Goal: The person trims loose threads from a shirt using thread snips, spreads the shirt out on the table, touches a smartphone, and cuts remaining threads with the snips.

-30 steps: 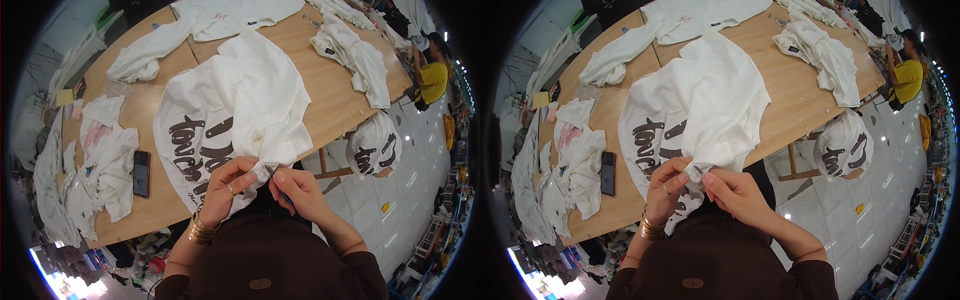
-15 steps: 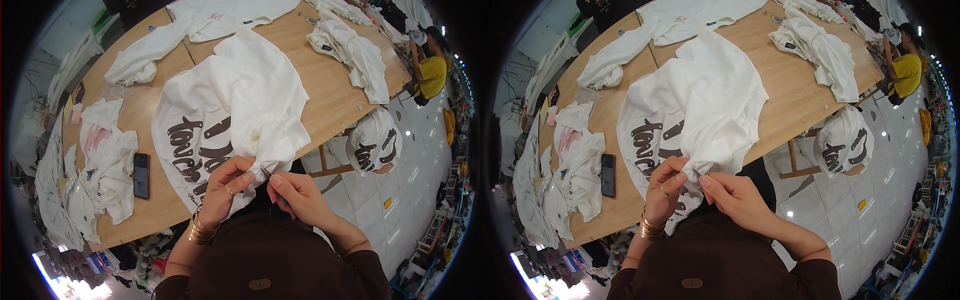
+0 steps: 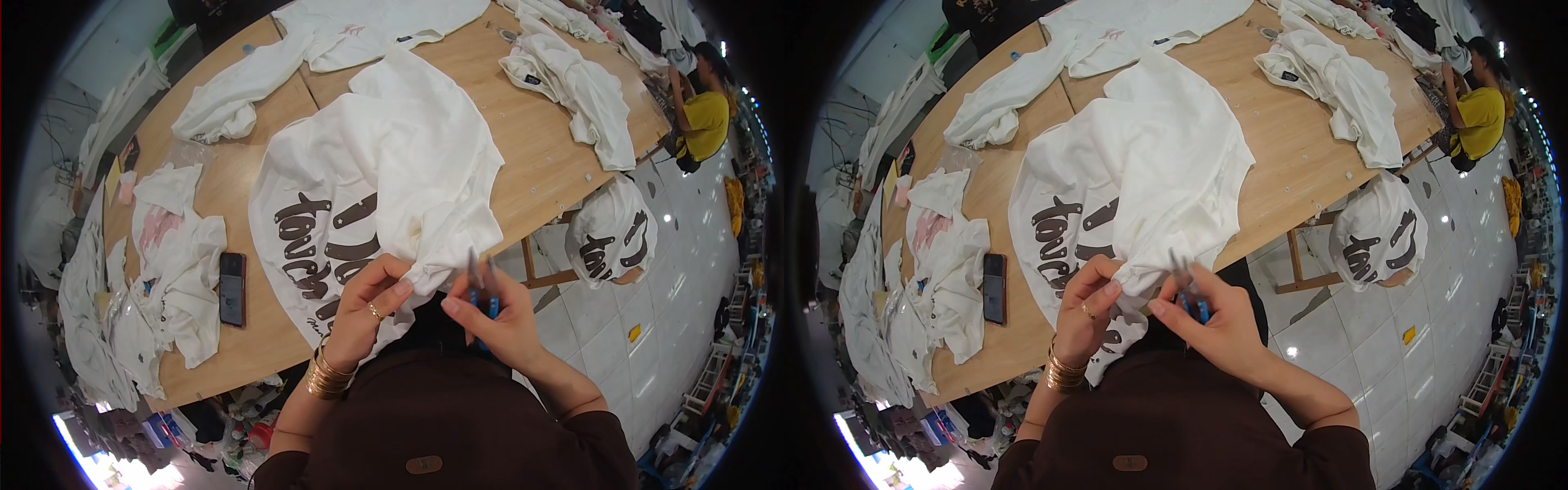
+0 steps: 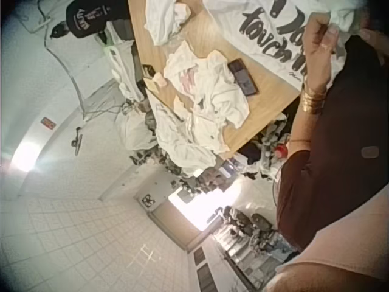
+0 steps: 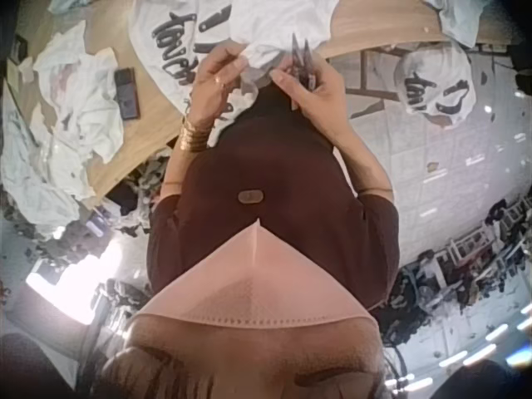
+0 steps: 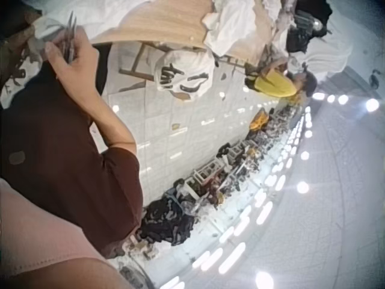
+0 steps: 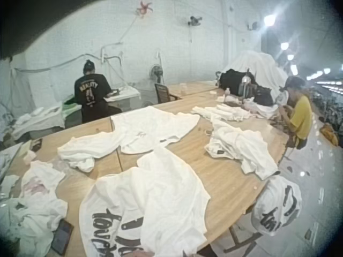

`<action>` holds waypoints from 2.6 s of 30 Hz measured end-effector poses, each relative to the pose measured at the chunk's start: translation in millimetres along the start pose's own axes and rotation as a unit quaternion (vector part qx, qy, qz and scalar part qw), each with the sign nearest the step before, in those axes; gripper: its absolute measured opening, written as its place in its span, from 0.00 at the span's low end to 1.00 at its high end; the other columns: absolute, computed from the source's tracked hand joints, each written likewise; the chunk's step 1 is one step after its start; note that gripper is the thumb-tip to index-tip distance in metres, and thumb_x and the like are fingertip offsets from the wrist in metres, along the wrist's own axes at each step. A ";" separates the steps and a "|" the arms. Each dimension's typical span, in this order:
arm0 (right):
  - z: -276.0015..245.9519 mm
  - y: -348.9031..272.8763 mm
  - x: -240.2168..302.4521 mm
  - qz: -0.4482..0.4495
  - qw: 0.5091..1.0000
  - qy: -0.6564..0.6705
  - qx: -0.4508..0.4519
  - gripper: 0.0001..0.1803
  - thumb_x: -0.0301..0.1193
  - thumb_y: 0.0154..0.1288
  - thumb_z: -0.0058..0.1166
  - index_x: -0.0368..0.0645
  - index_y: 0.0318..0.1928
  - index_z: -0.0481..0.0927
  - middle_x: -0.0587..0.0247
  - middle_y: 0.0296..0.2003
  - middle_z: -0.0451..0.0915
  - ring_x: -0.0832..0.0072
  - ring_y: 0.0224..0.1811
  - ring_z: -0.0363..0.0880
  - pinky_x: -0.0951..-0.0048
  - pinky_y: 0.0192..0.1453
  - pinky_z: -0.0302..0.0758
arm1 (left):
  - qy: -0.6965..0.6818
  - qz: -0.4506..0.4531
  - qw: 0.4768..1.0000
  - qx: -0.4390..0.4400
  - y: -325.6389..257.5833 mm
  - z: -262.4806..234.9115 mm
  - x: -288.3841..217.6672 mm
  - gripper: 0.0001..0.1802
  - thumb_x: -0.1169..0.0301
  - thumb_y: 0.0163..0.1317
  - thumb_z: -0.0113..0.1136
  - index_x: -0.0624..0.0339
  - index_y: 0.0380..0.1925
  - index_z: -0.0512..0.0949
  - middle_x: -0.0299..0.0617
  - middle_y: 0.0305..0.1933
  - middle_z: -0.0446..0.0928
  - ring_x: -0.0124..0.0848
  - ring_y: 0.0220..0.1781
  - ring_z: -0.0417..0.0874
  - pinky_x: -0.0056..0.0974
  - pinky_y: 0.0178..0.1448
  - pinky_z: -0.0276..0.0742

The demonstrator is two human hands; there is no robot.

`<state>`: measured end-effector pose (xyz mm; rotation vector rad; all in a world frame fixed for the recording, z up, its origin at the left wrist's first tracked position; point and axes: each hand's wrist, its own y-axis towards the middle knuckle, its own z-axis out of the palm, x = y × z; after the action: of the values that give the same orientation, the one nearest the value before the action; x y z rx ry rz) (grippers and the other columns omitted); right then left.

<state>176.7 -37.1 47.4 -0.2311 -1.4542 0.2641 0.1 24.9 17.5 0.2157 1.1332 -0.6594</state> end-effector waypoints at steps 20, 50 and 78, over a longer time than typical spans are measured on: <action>-12.1 23.2 -9.5 -0.152 0.958 -0.201 -0.136 0.08 0.31 0.58 0.57 0.41 0.35 0.76 0.65 0.15 0.73 0.82 0.15 0.67 0.80 0.23 0.65 | 0.408 0.133 0.899 -0.090 5.3 5.4 -9.9 0.08 0.74 0.57 0.60 0.60 0.38 0.76 0.35 0.26 0.75 0.20 0.26 0.72 0.25 0.34 0.70; -5.0 -0.8 -6.1 -0.073 0.967 -0.239 0.040 0.09 0.32 0.66 0.46 0.38 0.35 0.69 0.54 0.13 0.69 0.56 0.15 0.72 0.63 0.18 0.65 | 0.063 -0.033 0.995 -0.064 8.0 8.3 -3.1 0.06 0.76 0.61 0.56 0.66 0.36 0.76 0.38 0.36 0.79 0.18 0.35 0.76 0.23 0.41 0.70; -0.1 0.9 -14.8 0.037 0.996 0.041 0.068 0.21 0.42 0.73 0.30 0.42 0.28 0.65 0.73 0.11 0.60 0.87 0.10 0.54 0.84 0.13 0.54 | 0.116 0.041 0.992 -0.039 7.1 12.4 7.3 0.05 0.76 0.63 0.53 0.65 0.37 0.72 0.39 0.37 0.78 0.19 0.39 0.76 0.25 0.45 0.70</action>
<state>175.4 -40.9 33.1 -0.1829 -1.3425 0.4082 15.7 21.8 15.1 0.2755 1.3638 -0.5242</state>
